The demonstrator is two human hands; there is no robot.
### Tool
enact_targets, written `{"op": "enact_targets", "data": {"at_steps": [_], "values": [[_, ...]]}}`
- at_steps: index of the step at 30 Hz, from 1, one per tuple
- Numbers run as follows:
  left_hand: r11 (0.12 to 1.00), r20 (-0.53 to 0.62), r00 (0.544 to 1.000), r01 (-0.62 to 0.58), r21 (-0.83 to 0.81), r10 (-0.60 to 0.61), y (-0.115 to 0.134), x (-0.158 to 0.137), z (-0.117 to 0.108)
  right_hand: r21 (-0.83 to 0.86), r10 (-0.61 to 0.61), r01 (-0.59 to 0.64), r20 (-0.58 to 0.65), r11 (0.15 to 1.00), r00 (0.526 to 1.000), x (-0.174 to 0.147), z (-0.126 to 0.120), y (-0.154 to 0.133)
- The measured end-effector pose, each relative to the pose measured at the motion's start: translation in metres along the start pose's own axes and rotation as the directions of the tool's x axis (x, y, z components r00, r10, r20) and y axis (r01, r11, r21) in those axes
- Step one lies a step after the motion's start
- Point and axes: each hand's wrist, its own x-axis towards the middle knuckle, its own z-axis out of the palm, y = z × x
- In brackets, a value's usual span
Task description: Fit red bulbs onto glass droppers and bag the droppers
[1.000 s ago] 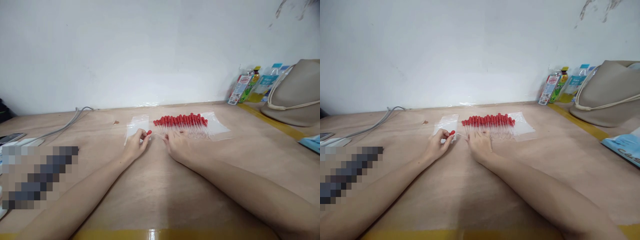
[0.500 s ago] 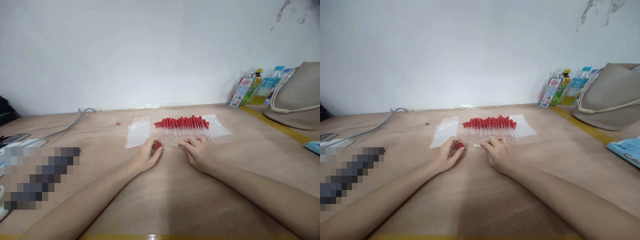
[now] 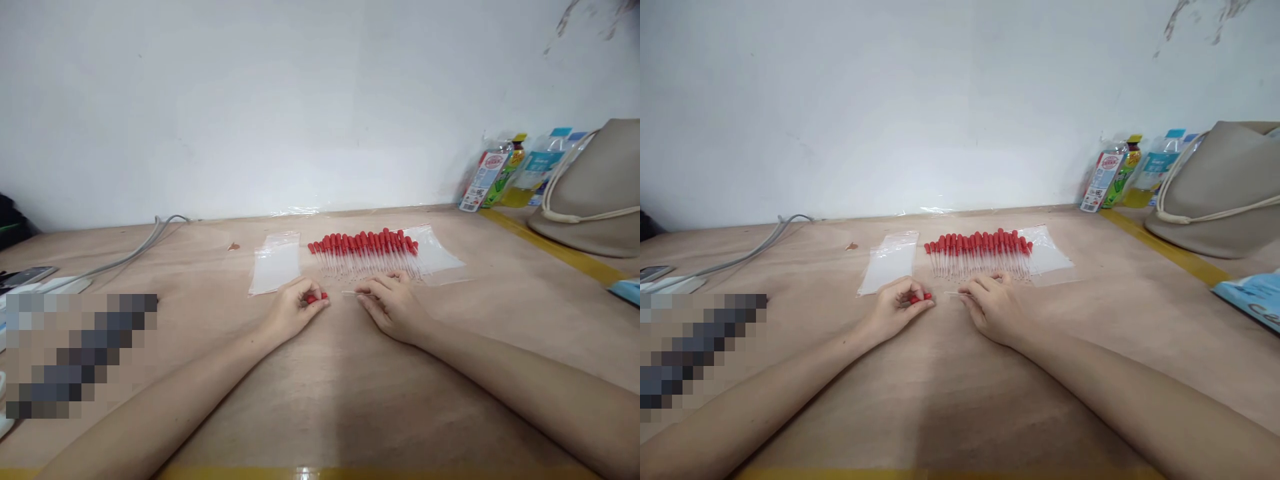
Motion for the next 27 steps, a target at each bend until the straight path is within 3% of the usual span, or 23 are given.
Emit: {"op": "enact_targets", "data": {"at_steps": [5,20,27], "values": [[1.000,-0.040,0.999,0.021,0.009,-0.020,0.000,0.002,0.001,0.020,0.005,-0.005,-0.007,1.000,1.000,0.003,0.001,-0.004],[0.989,-0.028,0.991,-0.126,0.083,0.128,0.004,0.006,0.002,0.002,-0.051,0.051,0.007,0.999,0.999,0.010,-0.002,-0.009],[0.971,0.074,0.976,-0.212,0.107,0.205,0.000,0.003,0.001,0.100,-0.054,0.050,0.043,0.994,0.998,0.011,-0.001,-0.005]]}}
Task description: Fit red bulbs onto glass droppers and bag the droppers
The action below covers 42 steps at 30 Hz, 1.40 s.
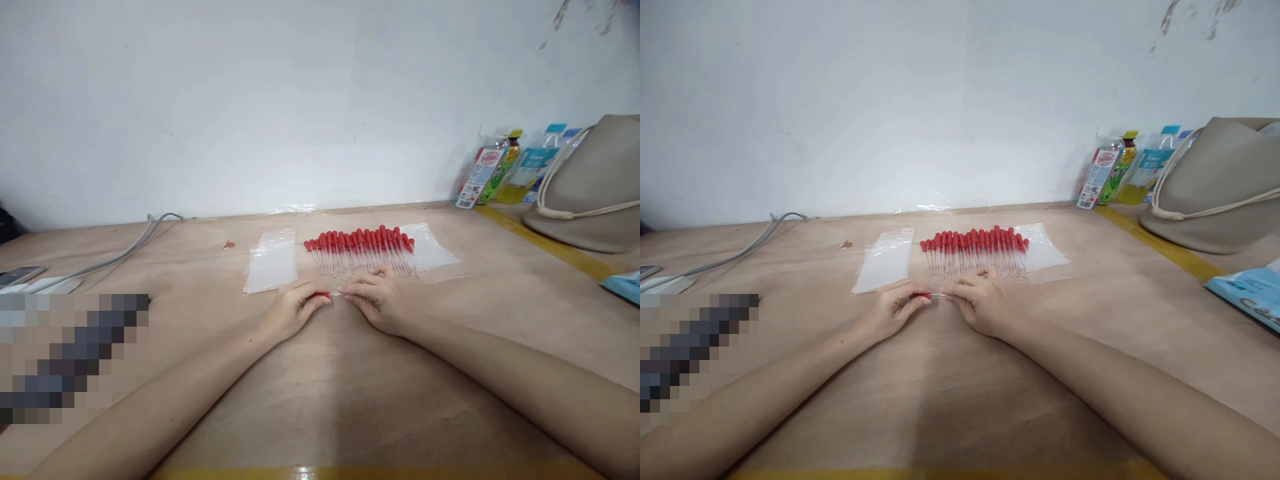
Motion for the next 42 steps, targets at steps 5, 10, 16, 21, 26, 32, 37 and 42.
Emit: {"op": "enact_targets", "data": {"at_steps": [5,10,16,21,26,32,37,42], "values": [[0.999,0.072,0.996,-0.043,-0.001,0.043,-0.001,-0.001,-0.001,-0.028,-0.044,0.046,0.059,0.999,0.997,0.000,-0.002,0.004],[0.996,0.156,0.985,-0.078,0.032,0.072,0.004,0.000,-0.002,-0.078,-0.070,0.076,0.071,0.994,0.995,-0.002,-0.002,0.005],[0.992,0.135,0.990,-0.057,0.114,0.041,0.006,0.002,0.000,-0.161,-0.047,0.062,0.092,0.985,0.995,-0.001,-0.001,-0.003],[0.979,0.167,0.978,-0.151,0.136,0.127,0.003,0.003,0.004,-0.154,-0.027,0.051,0.155,0.987,0.988,0.001,0.000,-0.006],[0.982,0.046,0.990,-0.140,0.126,0.135,0.001,0.005,0.004,-0.027,-0.033,0.037,0.122,0.999,0.992,-0.001,0.004,0.002],[0.994,-0.040,0.997,-0.057,0.089,0.061,-0.002,0.005,0.000,-0.047,-0.025,0.025,-0.010,0.999,1.000,-0.005,-0.002,0.007],[0.993,0.018,0.997,-0.082,0.089,0.081,-0.001,0.003,0.000,-0.114,-0.033,0.043,0.086,0.993,0.996,-0.002,-0.008,0.002],[0.993,0.031,0.995,-0.099,0.067,0.097,0.001,0.003,0.001,-0.044,0.001,0.006,0.145,0.999,0.989,-0.002,-0.004,0.005]]}}
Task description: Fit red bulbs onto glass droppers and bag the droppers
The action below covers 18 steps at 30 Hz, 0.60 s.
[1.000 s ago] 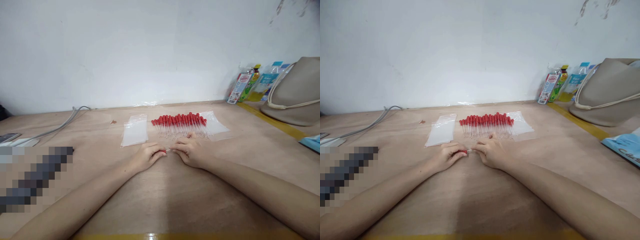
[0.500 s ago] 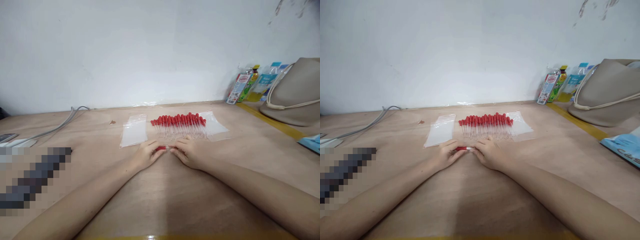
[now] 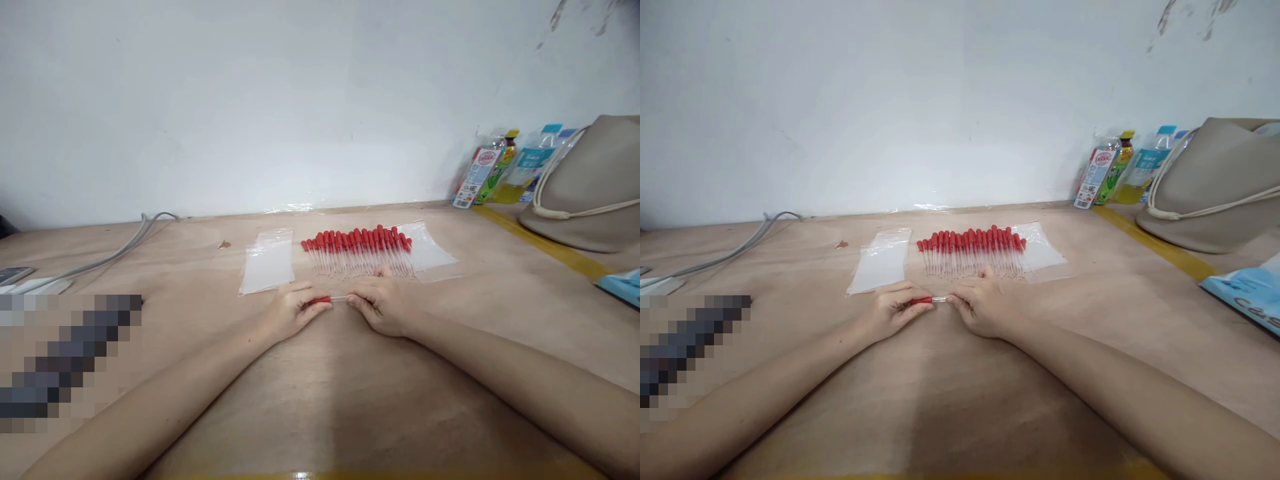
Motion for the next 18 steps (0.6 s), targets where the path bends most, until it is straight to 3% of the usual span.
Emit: {"op": "enact_targets", "data": {"at_steps": [7,11,14,18], "values": [[1.000,0.009,1.000,0.025,-0.015,-0.025,0.000,0.002,0.000,0.077,0.047,-0.055,0.106,0.995,0.993,0.003,0.000,0.001],[0.966,-0.045,0.979,0.188,-0.177,-0.199,-0.002,0.005,0.002,0.125,0.108,-0.124,0.127,0.984,0.986,0.006,0.000,0.000],[0.821,-0.046,0.915,0.338,-0.460,-0.402,-0.003,0.009,0.005,0.127,0.080,-0.089,0.074,0.988,0.994,0.006,0.000,0.000],[0.613,-0.056,0.816,0.385,-0.690,-0.576,-0.006,0.019,-0.005,0.048,0.025,-0.024,-0.025,0.999,0.999,0.001,0.000,0.000]]}}
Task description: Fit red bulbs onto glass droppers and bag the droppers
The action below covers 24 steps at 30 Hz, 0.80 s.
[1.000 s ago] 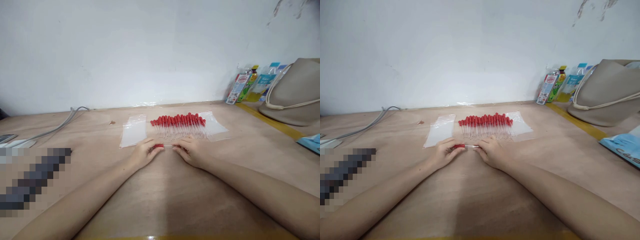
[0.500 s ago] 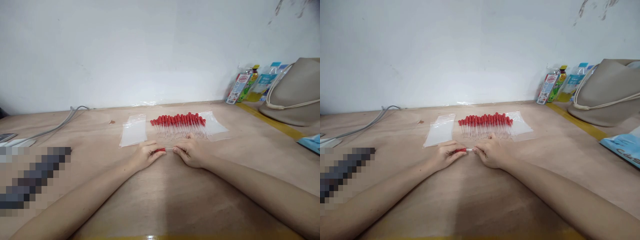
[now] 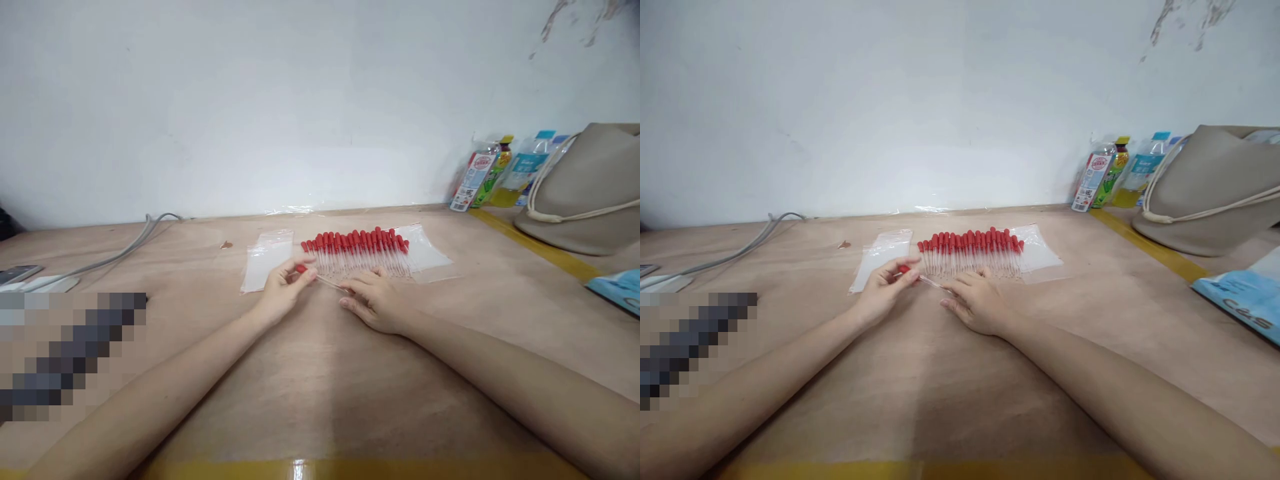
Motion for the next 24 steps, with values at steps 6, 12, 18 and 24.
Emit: {"op": "enact_targets", "data": {"at_steps": [6,12,18,24], "values": [[0.968,-0.167,0.954,0.253,0.003,-0.249,0.022,0.055,-0.025,-0.024,0.056,-0.058,-0.073,0.998,0.996,-0.003,0.003,0.002],[0.908,-0.131,0.949,0.312,0.279,-0.286,0.004,0.112,-0.020,-0.004,0.040,-0.041,-0.072,0.999,0.997,-0.003,0.004,0.002],[0.833,-0.123,0.940,0.340,0.437,-0.319,-0.017,0.136,-0.008,-0.006,0.031,-0.031,-0.071,0.999,0.997,-0.004,0.005,0.002],[0.770,-0.139,0.956,0.291,0.568,-0.259,-0.007,0.133,-0.010,0.002,0.033,-0.033,-0.072,0.999,0.997,-0.004,0.006,0.002]]}}
